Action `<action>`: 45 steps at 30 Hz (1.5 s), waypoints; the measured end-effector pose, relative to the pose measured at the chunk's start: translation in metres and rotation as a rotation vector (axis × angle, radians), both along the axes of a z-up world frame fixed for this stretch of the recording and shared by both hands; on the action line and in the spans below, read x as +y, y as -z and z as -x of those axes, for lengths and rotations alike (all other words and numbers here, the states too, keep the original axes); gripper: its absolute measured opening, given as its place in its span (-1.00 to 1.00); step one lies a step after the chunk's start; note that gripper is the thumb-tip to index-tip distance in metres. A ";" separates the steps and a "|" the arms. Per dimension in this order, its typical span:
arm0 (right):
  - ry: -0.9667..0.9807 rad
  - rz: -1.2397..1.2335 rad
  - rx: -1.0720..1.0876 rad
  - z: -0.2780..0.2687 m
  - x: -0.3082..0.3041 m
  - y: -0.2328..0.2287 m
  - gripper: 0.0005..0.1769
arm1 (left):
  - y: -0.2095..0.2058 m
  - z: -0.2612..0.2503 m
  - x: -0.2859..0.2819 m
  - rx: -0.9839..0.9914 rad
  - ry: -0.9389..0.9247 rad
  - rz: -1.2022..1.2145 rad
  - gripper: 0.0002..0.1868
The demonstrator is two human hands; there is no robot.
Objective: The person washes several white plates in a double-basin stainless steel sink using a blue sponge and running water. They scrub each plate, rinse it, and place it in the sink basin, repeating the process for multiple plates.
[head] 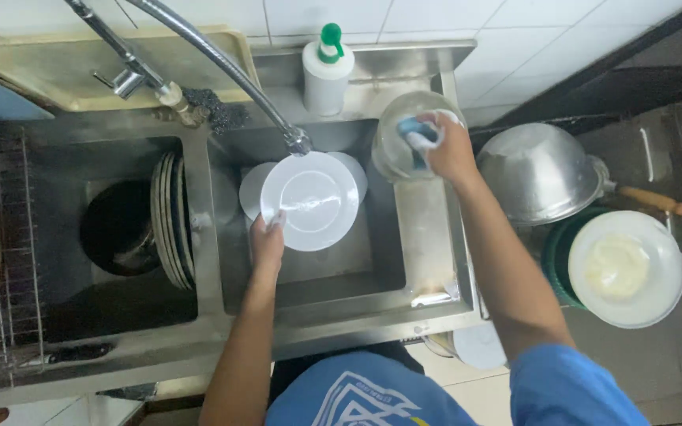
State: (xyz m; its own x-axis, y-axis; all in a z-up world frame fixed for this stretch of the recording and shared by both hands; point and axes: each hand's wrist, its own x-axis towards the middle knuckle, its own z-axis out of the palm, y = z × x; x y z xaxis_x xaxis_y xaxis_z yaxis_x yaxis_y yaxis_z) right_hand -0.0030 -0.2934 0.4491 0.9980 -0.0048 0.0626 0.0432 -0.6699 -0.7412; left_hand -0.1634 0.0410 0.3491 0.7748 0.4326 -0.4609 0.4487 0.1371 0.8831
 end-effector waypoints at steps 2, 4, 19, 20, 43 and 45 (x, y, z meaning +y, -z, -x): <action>0.044 0.385 0.291 -0.027 -0.006 0.014 -0.27 | -0.018 -0.001 -0.011 -0.001 -0.037 0.020 -0.50; -0.049 0.483 0.342 -0.037 -0.009 0.043 -0.30 | 0.007 -0.004 -0.022 -0.002 -0.070 0.046 -0.49; -0.266 0.698 0.221 -0.026 0.016 -0.030 -0.45 | 0.009 -0.011 -0.060 -0.027 -0.146 0.176 -0.48; -0.191 0.582 0.093 -0.010 0.027 -0.063 -0.34 | 0.008 -0.012 -0.059 -0.032 -0.141 0.164 -0.49; -0.473 0.753 -0.019 0.110 0.207 0.117 -0.41 | 0.028 0.015 0.006 0.063 -0.009 0.042 -0.53; -0.607 0.675 -0.032 0.139 0.224 0.091 -0.45 | 0.028 0.012 0.018 0.052 -0.001 0.007 -0.52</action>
State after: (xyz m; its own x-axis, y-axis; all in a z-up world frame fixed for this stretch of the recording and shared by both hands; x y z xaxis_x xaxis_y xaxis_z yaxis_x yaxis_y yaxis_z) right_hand -0.1425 -0.0693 0.3577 0.8148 0.5690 -0.1106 0.5442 -0.8167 -0.1919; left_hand -0.1752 0.0585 0.3213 0.7490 0.4302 -0.5039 0.4940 0.1441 0.8574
